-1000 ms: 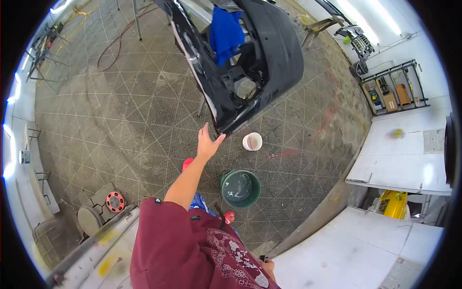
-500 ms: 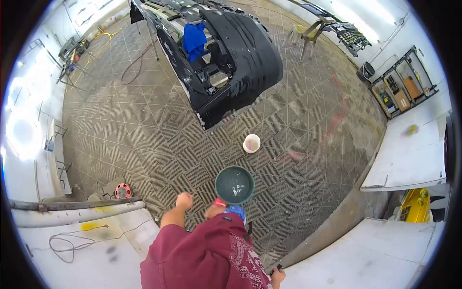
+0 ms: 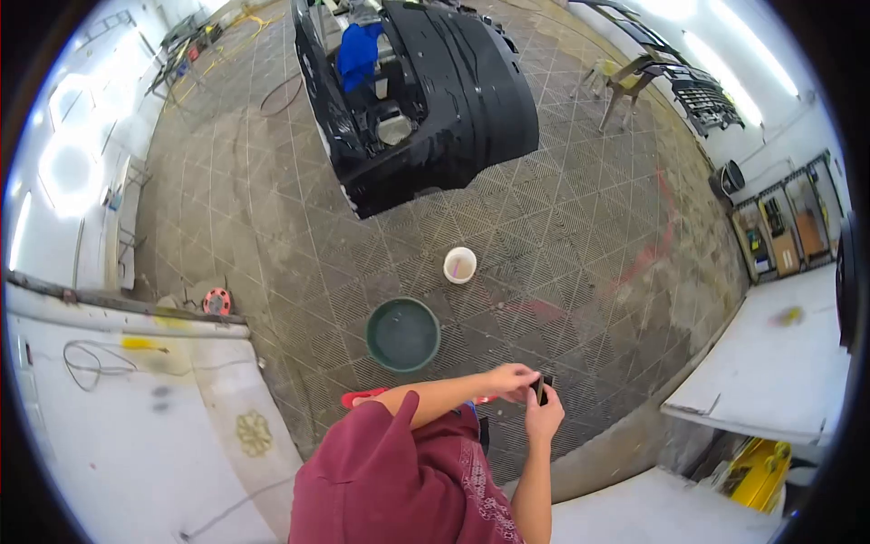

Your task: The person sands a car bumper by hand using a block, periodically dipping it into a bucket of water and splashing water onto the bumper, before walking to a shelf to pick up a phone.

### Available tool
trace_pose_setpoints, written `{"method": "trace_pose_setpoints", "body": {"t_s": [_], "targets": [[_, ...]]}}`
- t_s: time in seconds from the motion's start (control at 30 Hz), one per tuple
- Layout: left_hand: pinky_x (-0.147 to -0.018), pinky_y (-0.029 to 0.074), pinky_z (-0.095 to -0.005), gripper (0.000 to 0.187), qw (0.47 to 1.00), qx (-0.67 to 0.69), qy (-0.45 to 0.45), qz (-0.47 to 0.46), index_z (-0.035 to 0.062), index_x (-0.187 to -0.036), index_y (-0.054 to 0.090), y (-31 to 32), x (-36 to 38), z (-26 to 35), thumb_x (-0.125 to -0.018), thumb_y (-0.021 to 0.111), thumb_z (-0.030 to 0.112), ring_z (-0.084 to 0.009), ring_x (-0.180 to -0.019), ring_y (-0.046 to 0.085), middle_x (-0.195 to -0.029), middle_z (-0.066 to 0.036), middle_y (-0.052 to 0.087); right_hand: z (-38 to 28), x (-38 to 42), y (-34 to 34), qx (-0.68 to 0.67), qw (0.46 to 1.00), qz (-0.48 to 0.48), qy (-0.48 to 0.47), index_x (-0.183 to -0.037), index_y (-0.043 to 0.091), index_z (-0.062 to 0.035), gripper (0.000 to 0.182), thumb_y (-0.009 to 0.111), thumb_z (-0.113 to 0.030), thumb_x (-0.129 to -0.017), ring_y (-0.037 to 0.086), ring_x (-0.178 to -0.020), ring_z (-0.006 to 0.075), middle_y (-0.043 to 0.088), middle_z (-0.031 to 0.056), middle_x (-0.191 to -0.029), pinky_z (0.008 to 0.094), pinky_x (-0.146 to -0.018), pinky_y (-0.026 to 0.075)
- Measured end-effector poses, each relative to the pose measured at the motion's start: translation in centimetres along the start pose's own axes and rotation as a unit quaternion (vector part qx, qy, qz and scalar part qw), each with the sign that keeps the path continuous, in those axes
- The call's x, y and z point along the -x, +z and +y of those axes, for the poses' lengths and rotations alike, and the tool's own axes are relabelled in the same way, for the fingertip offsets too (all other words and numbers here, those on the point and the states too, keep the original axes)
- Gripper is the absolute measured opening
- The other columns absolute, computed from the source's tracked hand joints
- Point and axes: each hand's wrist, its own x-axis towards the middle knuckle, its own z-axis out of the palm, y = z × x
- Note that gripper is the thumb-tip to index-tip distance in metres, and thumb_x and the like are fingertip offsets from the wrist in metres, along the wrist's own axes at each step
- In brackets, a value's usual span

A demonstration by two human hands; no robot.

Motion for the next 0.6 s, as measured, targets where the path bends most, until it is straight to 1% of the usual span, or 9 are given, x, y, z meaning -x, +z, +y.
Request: {"method": "trace_pose_setpoints", "body": {"t_s": [0.03, 0.1, 0.2, 0.27, 0.33, 0.4, 0.43, 0.53, 0.6], "targets": [[-0.081, 0.061, -0.0392, 0.066, 1.0, 0.013, 0.001, 0.001, 0.0084, -0.138, 0.065, 3.4, -1.6, 0.9, -0.099, 0.073, 0.062, -0.0238, -0.095, 0.075, -0.115, -0.011, 0.077, 0.3, -1.9, -1.1, 0.021, 1.0, -0.004, -0.005, -0.126, 0.072, -0.0018, 0.042, 0.08, -0.026, -0.093, 0.075, -0.102, 0.0419, 0.078, 0.0242, -0.112, 0.0476, -0.094, 0.057], [-0.092, 0.06, -0.0436, 0.073, 0.992, 0.12, -0.026, 0.022, 0.0092, -0.156, 0.047, 9.6, -5.6, 2.5, -0.103, 0.074, 0.051, -0.0248, -0.121, 0.066, -0.146, -0.017, 0.06, 1.1, -5.0, -4.4, 0.094, 0.995, -0.016, 0.016, -0.135, 0.066, -0.0032, 0.05, 0.079, -0.027, -0.093, 0.073, -0.108, 0.0438, 0.076, 0.0257, -0.118, 0.0491, -0.097, 0.056], [-0.09, 0.059, -0.0465, 0.074, 0.98, 0.1, 0.063, 0.161, 0.0133, -0.155, 0.045, 15.7, -12.6, 2.9, -0.101, 0.076, 0.052, -0.0246, -0.122, 0.063, -0.142, -0.014, 0.059, 2.2, -9.8, -9.5, 0.16, 0.984, -0.058, 0.058, -0.152, 0.05, -0.006, 0.069, 0.08, -0.025, -0.094, 0.067, -0.126, 0.047, 0.07, 0.0295, -0.134, 0.051, -0.105, 0.052], [-0.085, 0.059, -0.0483, 0.072, 0.978, 0.123, 0.08, 0.148, 0.0155, -0.148, 0.049, 16.8, -16.6, 4.2, -0.097, 0.08, 0.055, -0.0234, -0.114, 0.063, -0.13, -0.011, 0.062, 4.4, -12.5, -12.4, 0.006, 0.997, -0.06, -0.052, -0.155, 0.048, -0.0055, 0.073, 0.082, -0.023, -0.093, 0.067, -0.13, 0.0441, 0.069, 0.0289, -0.138, 0.0496, -0.106, 0.052], [-0.077, 0.058, -0.0464, 0.073, 0.974, 0.176, -0.038, 0.136, 0.0169, -0.143, 0.049, 17.6, -18.0, 9.2, -0.092, 0.084, 0.057, -0.0216, -0.1, 0.064, -0.12, -0.008, 0.061, 5.5, -15.7, -15.3, -0.078, 0.992, -0.091, -0.033, -0.156, 0.048, -0.0048, 0.072, 0.081, -0.019, -0.094, 0.066, -0.133, 0.0407, 0.068, 0.0278, -0.141, 0.0465, -0.108, 0.052], [-0.058, 0.052, -0.0409, 0.079, 0.966, 0.183, 0.002, 0.181, 0.0176, -0.138, 0.047, 17.9, -22.6, 11.1, -0.084, 0.091, 0.057, -0.0169, -0.073, 0.058, -0.099, -0.005, 0.06, 11.9, -19.0, -18.0, -0.016, 0.983, -0.09, -0.158, -0.151, 0.056, -0.0004, 0.058, 0.074, -0.017, -0.098, 0.069, -0.124, 0.0424, 0.071, 0.0244, -0.136, 0.047, -0.105, 0.054], [-0.054, 0.049, -0.0387, 0.079, 0.965, 0.168, 0.015, 0.198, 0.0164, -0.136, 0.046, 18.2, -23.7, 13.0, -0.084, 0.092, 0.054, -0.0156, -0.069, 0.056, -0.095, -0.005, 0.059, 14.4, -21.0, -19.7, 0.032, 0.98, -0.104, -0.169, -0.133, 0.069, -0.0003, 0.034, 0.067, -0.016, -0.103, 0.074, -0.11, 0.0382, 0.075, 0.023, -0.123, 0.0443, -0.098, 0.057], [-0.047, 0.044, -0.0359, 0.074, 0.954, 0.096, 0.06, 0.278, 0.0173, -0.129, 0.047, 17.6, -30.0, 14.3, -0.08, 0.096, 0.042, -0.0146, -0.061, 0.053, -0.095, -0.005, 0.059, 21.9, -26.8, -24.7, 0.019, 0.978, -0.186, -0.095, -0.121, 0.074, -0.0001, 0.028, 0.059, -0.02, -0.108, 0.077, -0.094, 0.0326, 0.08, 0.017, -0.104, 0.0435, -0.088, 0.059], [-0.044, 0.044, -0.0378, 0.06, 0.911, 0.09, 0.123, 0.383, 0.0137, -0.129, 0.052, 17.0, -32.9, 14.1, -0.081, 0.086, 0.022, -0.0162, -0.061, 0.055, -0.097, -0.008, 0.06, 25.7, -30.5, -29.3, 0.034, 0.977, -0.192, -0.089, -0.114, 0.073, -0.0004, 0.026, 0.058, -0.021, -0.109, 0.076, -0.088, 0.0301, 0.078, 0.0153, -0.095, 0.043, -0.084, 0.059]]}}
